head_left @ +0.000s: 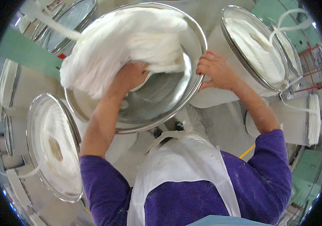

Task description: The person walks between large cylindrical machines and handles white rope-like textile material. They lift and place coils of rope into the machines, pull strands from the coils, and use a small stick to guide the strands into the machine openings.

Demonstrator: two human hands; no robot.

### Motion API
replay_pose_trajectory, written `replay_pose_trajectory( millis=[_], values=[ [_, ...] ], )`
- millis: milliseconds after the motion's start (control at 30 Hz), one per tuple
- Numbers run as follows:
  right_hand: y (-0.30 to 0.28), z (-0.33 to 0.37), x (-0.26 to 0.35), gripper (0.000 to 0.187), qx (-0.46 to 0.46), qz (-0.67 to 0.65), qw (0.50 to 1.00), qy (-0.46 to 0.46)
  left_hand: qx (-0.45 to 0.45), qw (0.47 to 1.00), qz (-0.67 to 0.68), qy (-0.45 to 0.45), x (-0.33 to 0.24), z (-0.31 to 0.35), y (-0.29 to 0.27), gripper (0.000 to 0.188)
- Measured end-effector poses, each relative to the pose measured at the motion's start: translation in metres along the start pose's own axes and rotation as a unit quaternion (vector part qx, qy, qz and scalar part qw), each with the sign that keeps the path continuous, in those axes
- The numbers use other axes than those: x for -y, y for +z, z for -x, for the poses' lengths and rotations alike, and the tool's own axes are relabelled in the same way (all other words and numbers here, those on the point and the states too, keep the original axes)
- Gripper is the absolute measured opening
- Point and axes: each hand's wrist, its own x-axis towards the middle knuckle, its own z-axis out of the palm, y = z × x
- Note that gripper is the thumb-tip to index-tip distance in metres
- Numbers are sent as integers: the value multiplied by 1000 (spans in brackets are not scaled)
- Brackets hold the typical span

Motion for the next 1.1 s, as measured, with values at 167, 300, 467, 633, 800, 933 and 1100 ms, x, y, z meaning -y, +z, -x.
replay_pose_trajectory(
  millis=[167, 300, 467, 633, 800, 933, 1100],
  values=[
    [-1, 5, 113, 49, 40, -27, 999, 16, 256, 961, -102, 38, 37, 49, -1, 34],
    [-6, -21, 165, 53, 188, -166, 968, 6, -23, 939, -293, 180, 63, 112, -30, 38],
    [-5, -72, 119, 81, 552, -313, 773, -20, 303, 920, -188, -164, 77, 150, -85, 40],
    [35, -75, 90, 58, 483, -156, 861, 39, 309, 942, 26, -129, 20, 143, -85, 46],
    [67, -56, 71, 42, 188, -7, 982, 30, 392, 857, 191, -275, -42, 90, -61, 42],
    [62, -46, 47, 32, 5, 16, 996, 84, 358, 906, -13, 225, -78, 27, -8, 43],
    [34, -37, 18, 19, 18, 21, 996, 84, 352, 908, 216, -75, -114, -51, 61, 48]
  ],
)
